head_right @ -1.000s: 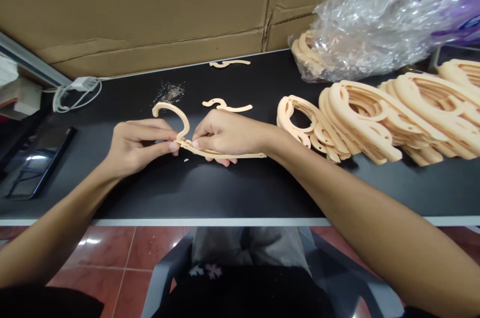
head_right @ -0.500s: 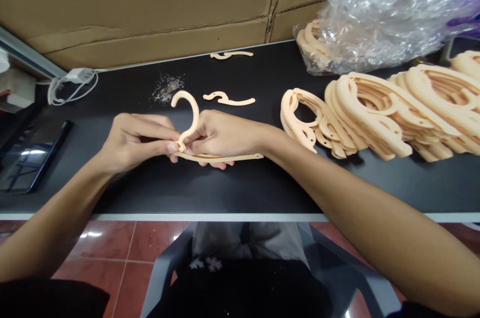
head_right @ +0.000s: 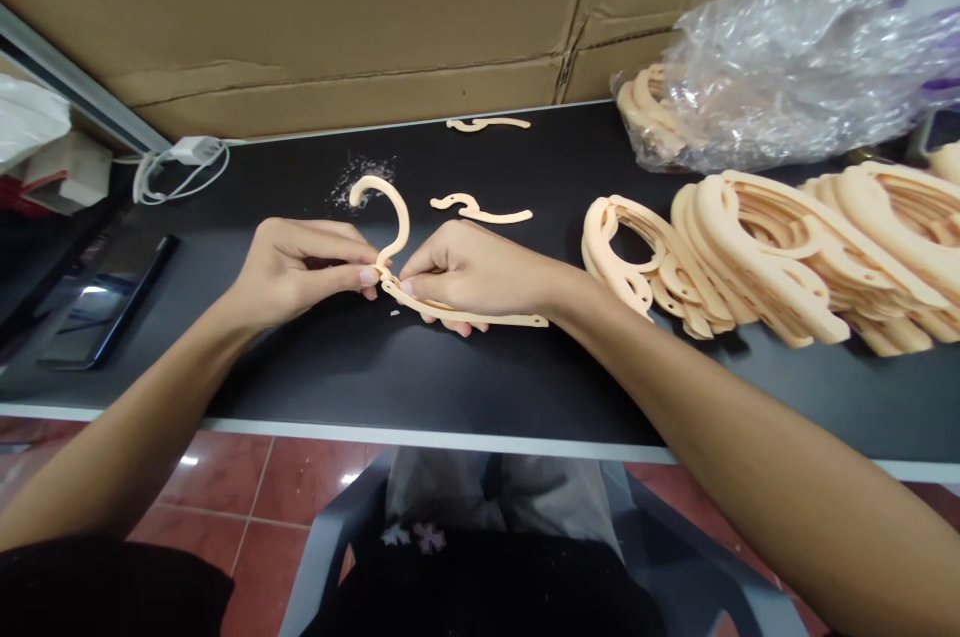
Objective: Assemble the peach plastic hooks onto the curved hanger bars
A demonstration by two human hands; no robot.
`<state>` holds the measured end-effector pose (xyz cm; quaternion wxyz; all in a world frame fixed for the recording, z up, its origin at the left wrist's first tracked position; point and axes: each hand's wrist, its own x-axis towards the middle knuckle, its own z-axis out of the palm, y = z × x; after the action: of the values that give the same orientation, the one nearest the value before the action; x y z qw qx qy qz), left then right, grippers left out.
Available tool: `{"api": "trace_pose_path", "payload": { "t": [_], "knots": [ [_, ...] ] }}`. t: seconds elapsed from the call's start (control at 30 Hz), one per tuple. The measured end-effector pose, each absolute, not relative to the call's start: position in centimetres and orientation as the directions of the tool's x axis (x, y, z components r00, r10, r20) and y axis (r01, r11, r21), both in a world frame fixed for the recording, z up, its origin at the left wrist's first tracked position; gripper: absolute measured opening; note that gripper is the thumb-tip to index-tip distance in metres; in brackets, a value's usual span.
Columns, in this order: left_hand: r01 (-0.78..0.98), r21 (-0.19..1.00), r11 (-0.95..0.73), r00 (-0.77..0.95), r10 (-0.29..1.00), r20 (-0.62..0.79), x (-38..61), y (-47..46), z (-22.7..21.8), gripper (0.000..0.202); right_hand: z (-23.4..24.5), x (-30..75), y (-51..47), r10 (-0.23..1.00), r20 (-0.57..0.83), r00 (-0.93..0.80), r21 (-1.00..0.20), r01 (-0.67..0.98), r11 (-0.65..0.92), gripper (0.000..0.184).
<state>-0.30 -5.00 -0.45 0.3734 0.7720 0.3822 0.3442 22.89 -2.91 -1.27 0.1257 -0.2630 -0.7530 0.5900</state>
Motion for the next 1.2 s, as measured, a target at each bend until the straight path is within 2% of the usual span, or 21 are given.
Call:
{"api": "trace_pose_path", "payload": {
  "t": [0.27,0.6,0.77,1.03,1.2],
  "knots": [
    [0.337,0.828,-0.448,0.486,0.836,0.254,-0.38,-4.93,-0.55,0.018,-1.18,23.14,-2.78,0.548,-0.123,-0.827,-0.947,0.262,0.184,0.028],
    [0.316,0.875,-0.368,0.565,0.814,0.138,-0.24,-5.20,-0.20,0.021,-1.37,22.96,-3.14,0.496,-0.098,-0.863,-0.957,0.219,0.192,0.025],
    [0.320,0.869,-0.377,0.562,0.814,0.146,-0.19,-5.20,-0.30,0.022,-1.34,23.06,-3.16,0.494,-0.113,-0.862,-0.958,0.226,0.175,0.028],
    [0.363,0.738,-0.569,0.622,0.738,0.263,-0.40,-5.42,0.09,0.015,-1.37,23.03,-3.10,0.501,-0.141,-0.854,-0.970,0.221,0.104,0.027],
    [0.411,0.696,-0.589,0.610,0.745,0.270,-0.33,-5.65,0.03,0.015,-1.11,23.05,-3.14,0.517,-0.181,-0.837,-0.968,0.243,0.055,0.023]
  ]
}}
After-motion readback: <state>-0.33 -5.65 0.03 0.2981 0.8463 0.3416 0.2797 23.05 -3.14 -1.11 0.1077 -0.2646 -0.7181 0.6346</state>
